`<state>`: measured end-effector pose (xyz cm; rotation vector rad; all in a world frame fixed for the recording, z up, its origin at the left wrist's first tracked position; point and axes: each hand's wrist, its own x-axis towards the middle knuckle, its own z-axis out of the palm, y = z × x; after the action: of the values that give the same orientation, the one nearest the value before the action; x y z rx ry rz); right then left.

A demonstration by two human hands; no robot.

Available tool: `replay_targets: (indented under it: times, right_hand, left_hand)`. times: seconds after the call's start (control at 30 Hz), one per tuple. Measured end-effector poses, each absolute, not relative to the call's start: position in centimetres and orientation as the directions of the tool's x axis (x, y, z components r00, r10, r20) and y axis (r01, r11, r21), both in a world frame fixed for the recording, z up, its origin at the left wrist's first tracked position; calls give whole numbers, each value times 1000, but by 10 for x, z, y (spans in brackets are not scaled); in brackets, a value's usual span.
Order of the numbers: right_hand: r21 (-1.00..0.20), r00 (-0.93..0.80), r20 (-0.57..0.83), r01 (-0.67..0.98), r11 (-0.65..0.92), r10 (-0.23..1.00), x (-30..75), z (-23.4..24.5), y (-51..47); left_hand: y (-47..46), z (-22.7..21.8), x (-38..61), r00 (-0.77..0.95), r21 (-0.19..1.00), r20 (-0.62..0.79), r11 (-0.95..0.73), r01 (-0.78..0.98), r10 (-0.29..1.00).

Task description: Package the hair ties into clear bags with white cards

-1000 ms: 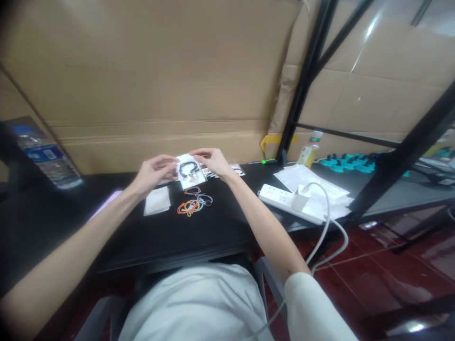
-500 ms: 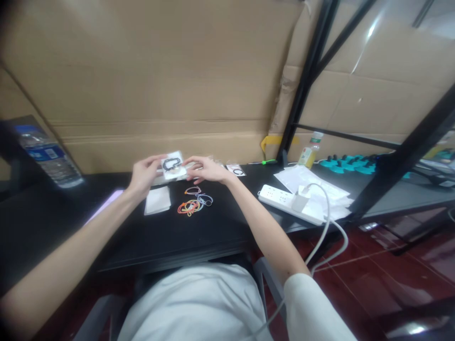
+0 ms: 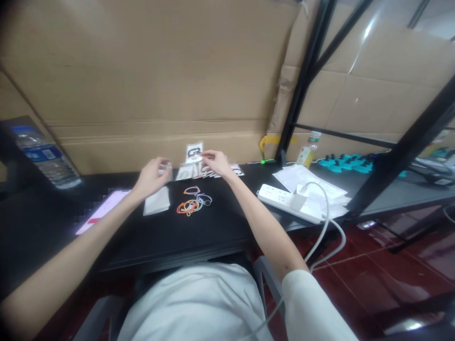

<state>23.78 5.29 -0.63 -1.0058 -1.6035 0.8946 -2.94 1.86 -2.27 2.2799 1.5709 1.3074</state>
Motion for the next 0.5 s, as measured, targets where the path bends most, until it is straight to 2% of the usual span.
replay_targets:
  times: [0.07,0.1,0.17,0.33,0.5]
  right_hand:
    - [-888,-93,357,273,369,929,242,-12,61]
    - [-871,-84,357,331,363,931,244,-16,64]
    - [-832,-88,353,427,355,932,247,-22,71]
    - [-783,-83,357,517,346,931,251,-31,80]
    - [-734,-78,355,594,329,932,254,-33,82]
  left_hand:
    - [21,-29,-32,301,226,555,-489,843,775]
    - [22,-32,-32,376,134,507,-502,855,776]
    - [24,-37,-32,464,45,415,-527,849,783]
    - [24,-45,-26,491,10,309,-519,855,814]
    - [20,-47,-23,477,55,267,-507,860,838]
